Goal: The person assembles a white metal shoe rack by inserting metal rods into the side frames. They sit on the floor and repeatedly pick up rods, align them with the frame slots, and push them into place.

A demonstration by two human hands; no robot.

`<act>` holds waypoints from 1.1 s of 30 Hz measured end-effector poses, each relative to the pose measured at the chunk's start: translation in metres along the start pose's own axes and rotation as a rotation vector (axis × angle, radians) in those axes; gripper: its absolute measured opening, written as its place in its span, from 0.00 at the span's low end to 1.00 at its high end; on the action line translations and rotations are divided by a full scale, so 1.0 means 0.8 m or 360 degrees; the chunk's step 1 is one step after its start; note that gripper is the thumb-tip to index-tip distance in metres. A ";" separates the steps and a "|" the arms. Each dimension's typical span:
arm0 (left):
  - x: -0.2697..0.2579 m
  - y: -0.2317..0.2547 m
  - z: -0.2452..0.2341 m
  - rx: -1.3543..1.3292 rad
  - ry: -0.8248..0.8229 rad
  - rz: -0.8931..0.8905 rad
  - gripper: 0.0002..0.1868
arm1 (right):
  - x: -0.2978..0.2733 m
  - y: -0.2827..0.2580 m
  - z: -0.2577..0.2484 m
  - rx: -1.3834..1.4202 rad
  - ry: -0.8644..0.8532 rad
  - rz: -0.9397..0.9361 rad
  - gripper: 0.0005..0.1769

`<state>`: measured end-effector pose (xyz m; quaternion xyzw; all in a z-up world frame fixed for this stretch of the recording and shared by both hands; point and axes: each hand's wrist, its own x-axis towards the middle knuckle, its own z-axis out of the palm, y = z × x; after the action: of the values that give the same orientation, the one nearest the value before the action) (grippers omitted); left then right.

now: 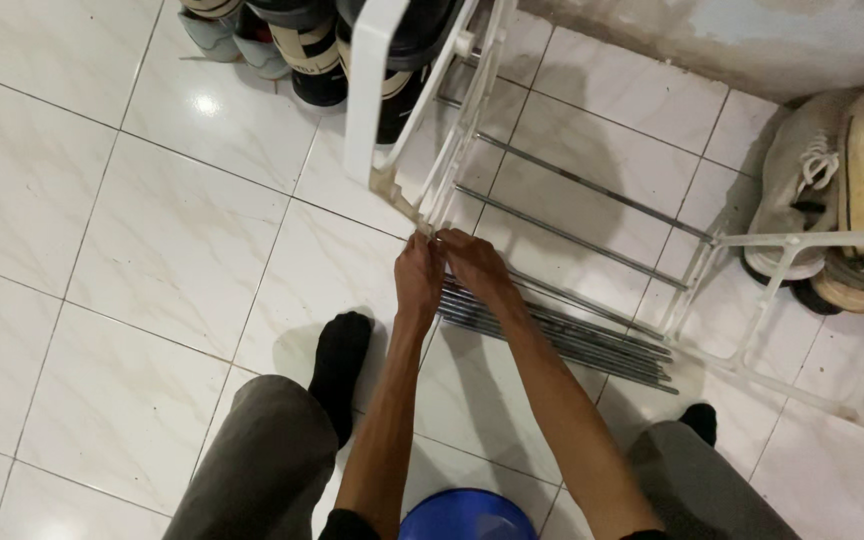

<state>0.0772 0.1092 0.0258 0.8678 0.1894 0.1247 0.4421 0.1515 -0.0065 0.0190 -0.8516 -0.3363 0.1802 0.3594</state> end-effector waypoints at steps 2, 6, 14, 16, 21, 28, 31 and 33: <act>0.003 -0.001 0.000 0.0088 0.0028 0.0145 0.09 | 0.007 0.008 0.004 -0.0080 -0.0042 -0.0052 0.04; 0.012 -0.005 0.009 0.0121 -0.0026 -0.0057 0.04 | 0.008 0.019 -0.003 0.0029 -0.0060 -0.0107 0.04; 0.007 -0.002 -0.001 0.0095 -0.0033 0.0060 0.07 | 0.004 -0.001 -0.001 -0.0016 0.0119 -0.0070 0.06; 0.005 -0.001 0.002 0.0113 -0.0025 0.0023 0.06 | -0.010 -0.011 0.011 -0.0313 0.0304 0.0025 0.06; 0.006 0.001 0.012 0.0125 0.0003 -0.0030 0.09 | -0.017 -0.034 0.018 -0.0426 0.0490 0.0152 0.11; 0.007 -0.013 0.021 0.0172 -0.0078 0.0010 0.08 | -0.020 -0.018 0.002 -0.0214 0.0488 -0.0011 0.10; 0.005 -0.004 0.012 0.0085 -0.0089 -0.0008 0.11 | -0.022 -0.011 0.006 -0.0171 0.0417 0.0059 0.06; 0.010 0.003 0.006 0.0045 -0.0093 -0.0017 0.11 | -0.016 -0.004 0.007 -0.0151 0.0329 0.0156 0.05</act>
<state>0.0869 0.1081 0.0253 0.8763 0.1827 0.0941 0.4357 0.1378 -0.0111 0.0188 -0.8970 -0.2636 0.0926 0.3424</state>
